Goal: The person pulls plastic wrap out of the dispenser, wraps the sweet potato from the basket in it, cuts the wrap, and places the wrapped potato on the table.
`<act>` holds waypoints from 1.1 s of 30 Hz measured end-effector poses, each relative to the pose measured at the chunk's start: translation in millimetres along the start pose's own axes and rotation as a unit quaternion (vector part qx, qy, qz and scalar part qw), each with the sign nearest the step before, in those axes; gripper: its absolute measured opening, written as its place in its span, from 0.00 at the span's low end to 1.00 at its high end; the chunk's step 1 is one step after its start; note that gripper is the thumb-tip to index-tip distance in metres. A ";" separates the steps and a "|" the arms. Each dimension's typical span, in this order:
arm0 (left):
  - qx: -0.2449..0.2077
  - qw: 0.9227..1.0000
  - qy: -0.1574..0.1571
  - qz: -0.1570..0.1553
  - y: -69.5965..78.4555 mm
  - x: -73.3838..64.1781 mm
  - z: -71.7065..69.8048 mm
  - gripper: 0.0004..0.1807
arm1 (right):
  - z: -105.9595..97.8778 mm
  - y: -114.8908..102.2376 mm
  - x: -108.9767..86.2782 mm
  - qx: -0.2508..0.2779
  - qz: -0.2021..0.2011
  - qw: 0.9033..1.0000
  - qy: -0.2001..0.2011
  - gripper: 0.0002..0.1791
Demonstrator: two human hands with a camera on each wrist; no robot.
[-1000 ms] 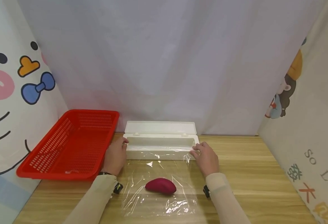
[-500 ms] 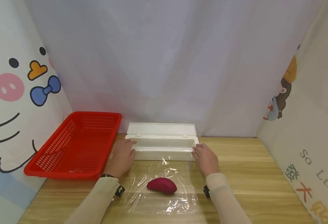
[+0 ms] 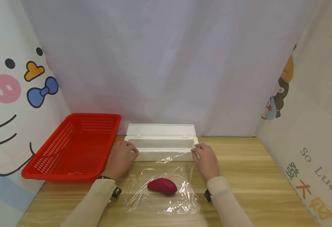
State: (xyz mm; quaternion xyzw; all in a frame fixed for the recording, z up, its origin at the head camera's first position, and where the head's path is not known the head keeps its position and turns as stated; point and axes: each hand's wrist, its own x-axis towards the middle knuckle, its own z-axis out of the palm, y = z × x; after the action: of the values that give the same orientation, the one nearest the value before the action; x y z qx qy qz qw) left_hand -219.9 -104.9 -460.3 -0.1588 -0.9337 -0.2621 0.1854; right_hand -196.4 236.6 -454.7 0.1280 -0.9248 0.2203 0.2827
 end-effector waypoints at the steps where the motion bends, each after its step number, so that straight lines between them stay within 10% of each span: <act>1: -0.008 1.000 -0.003 0.004 -0.2 -1.9 -3.3 0.03 | -1.7 -0.5 -2.0 0.003 -0.008 1.000 0.001 0.04; 15: -0.011 0.984 -0.150 0.092 1.0 -39.4 -53.8 0.07 | -22.5 -2.7 -48.6 0.050 -0.155 0.986 -0.042 0.07; 26: -0.038 0.937 -0.302 0.168 -1.3 -62.8 -47.7 0.07 | -23.3 -3.2 -78.2 0.060 -0.276 0.948 -0.149 0.10; 33: -0.049 0.897 -0.433 0.079 6.6 -75.9 -47.2 0.11 | -24.0 -6.5 -90.6 0.068 -0.272 0.931 -0.233 0.10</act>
State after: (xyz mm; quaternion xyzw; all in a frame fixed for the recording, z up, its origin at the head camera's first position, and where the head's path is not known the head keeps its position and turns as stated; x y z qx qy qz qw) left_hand -138.1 -140.5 -452.6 -0.3384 -0.8922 -0.1971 -0.2251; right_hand -109.7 252.7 -487.2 0.4410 -0.8773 0.1618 0.0987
